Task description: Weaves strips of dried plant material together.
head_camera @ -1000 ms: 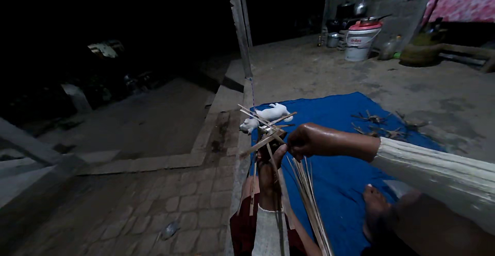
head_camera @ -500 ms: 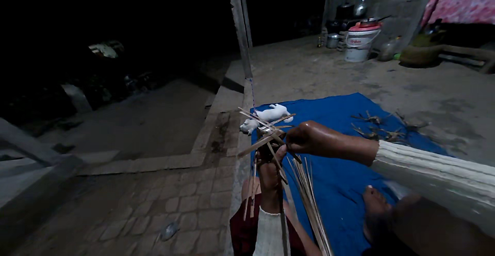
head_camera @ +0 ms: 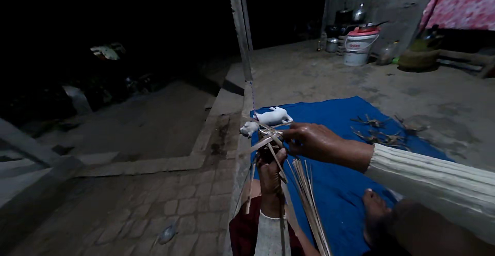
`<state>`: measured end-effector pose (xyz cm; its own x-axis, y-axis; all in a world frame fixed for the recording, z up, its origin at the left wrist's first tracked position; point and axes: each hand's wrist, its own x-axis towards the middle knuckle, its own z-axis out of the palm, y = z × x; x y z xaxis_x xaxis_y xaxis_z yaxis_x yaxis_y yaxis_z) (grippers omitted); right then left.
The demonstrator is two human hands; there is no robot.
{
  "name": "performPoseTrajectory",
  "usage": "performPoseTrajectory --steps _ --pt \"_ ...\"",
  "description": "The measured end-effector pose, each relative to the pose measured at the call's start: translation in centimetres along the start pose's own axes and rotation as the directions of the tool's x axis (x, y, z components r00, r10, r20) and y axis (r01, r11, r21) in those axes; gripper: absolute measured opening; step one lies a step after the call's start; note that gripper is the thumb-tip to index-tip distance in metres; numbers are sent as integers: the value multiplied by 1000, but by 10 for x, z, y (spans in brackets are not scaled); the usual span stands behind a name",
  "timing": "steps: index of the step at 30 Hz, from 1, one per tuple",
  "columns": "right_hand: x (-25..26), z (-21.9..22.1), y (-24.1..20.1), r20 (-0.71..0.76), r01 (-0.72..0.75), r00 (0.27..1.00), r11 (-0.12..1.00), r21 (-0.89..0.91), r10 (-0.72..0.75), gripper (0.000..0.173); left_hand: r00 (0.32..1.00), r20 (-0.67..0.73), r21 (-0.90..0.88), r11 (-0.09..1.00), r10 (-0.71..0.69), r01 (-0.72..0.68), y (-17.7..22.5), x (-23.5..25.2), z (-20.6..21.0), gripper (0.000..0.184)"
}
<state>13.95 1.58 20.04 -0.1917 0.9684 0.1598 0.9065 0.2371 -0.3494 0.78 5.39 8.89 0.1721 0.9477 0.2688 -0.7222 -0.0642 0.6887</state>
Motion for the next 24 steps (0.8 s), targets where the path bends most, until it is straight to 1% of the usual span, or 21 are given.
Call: performPoseTrajectory --steps 2,5,10,12,14,16,19,21,24 --pt "0 6 -2 22 14 1000 997 73 -16 16 1000 -23 -1 1000 20 -20 0 -2 4 22" --pt "-2 14 -4 37 28 999 992 120 -33 14 998 -56 -3 1000 27 -27 2 -4 10 19" --pt "1 13 -2 118 -27 993 989 147 10 25 994 -100 21 999 49 -47 5 -4 15 14" --pt "1 12 -5 142 -68 989 986 151 47 25 988 -138 21 998 64 -62 5 -6 18 15" --pt "1 12 -8 146 -108 985 985 137 88 22 982 -172 54 996 77 -68 6 -7 22 16" --pt "1 13 -10 142 -147 982 979 138 128 25 977 -190 113 991 95 -74 7 -8 24 16" --pt "1 14 -9 119 -167 982 971 173 148 24 968 -181 168 975 173 -143 5 -9 24 17" --pt "2 13 -8 121 -180 980 964 194 158 27 968 -176 168 975 177 -148 7 -13 28 19" --pt "2 12 -7 130 -181 979 960 214 155 28 974 -188 118 987 130 -109 9 -13 30 20"
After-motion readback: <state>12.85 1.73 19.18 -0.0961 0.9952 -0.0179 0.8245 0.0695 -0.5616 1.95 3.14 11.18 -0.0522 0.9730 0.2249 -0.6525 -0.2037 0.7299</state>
